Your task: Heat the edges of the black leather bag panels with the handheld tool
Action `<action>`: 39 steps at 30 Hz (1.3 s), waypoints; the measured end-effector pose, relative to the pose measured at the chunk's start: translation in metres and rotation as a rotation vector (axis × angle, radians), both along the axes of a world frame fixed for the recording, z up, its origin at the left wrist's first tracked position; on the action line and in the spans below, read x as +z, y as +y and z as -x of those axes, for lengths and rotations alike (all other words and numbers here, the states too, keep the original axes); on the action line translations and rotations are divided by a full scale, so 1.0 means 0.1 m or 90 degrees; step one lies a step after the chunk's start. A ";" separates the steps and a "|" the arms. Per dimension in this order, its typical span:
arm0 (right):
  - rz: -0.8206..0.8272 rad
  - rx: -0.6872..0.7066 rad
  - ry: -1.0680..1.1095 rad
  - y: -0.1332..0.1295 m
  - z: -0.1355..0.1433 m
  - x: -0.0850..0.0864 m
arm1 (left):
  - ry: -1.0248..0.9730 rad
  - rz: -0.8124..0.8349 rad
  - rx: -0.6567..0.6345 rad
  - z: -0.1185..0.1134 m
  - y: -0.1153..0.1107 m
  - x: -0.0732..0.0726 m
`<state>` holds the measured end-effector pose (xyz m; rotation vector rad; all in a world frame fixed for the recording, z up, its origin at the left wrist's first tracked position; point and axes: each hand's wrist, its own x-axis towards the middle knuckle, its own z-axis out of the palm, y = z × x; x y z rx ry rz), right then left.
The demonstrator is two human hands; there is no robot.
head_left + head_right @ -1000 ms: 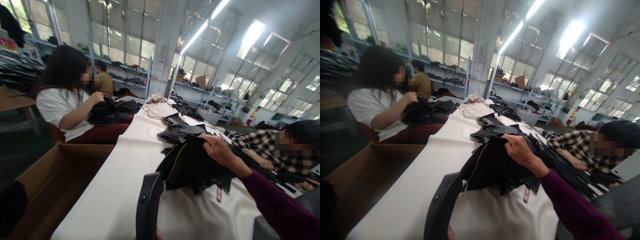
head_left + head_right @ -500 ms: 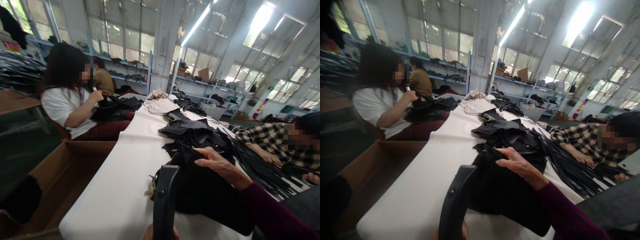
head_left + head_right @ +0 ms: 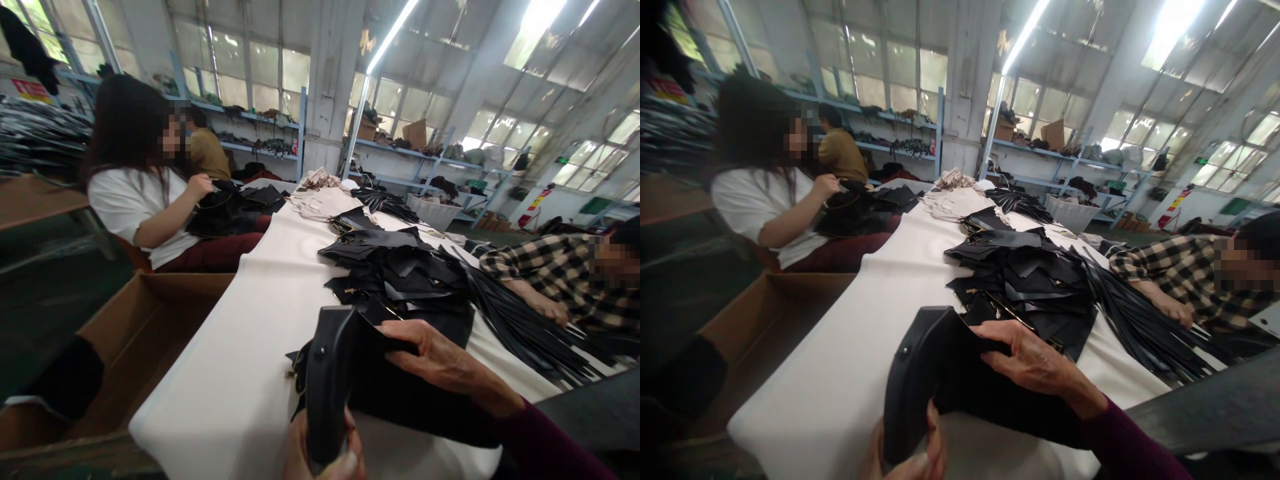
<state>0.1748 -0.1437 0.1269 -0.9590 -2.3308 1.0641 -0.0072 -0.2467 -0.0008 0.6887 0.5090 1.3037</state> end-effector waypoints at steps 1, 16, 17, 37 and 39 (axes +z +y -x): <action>0.017 -0.026 0.013 0.00 -0.05 -0.02 | 0.015 -0.031 0.030 0.03 0.01 0.04; -0.032 -0.537 0.011 0.40 -0.57 -0.81 | 0.094 -0.013 0.147 0.42 0.02 -0.21; -0.099 -0.553 -0.050 0.40 -0.58 -0.89 | 0.092 -0.009 0.146 0.42 0.02 -0.23; -0.416 0.036 -0.298 0.81 0.39 -1.06 | 0.046 0.004 0.157 0.45 0.13 -0.31; -0.420 0.038 -0.323 0.83 0.42 -1.04 | 0.046 0.003 0.153 0.46 0.13 -0.33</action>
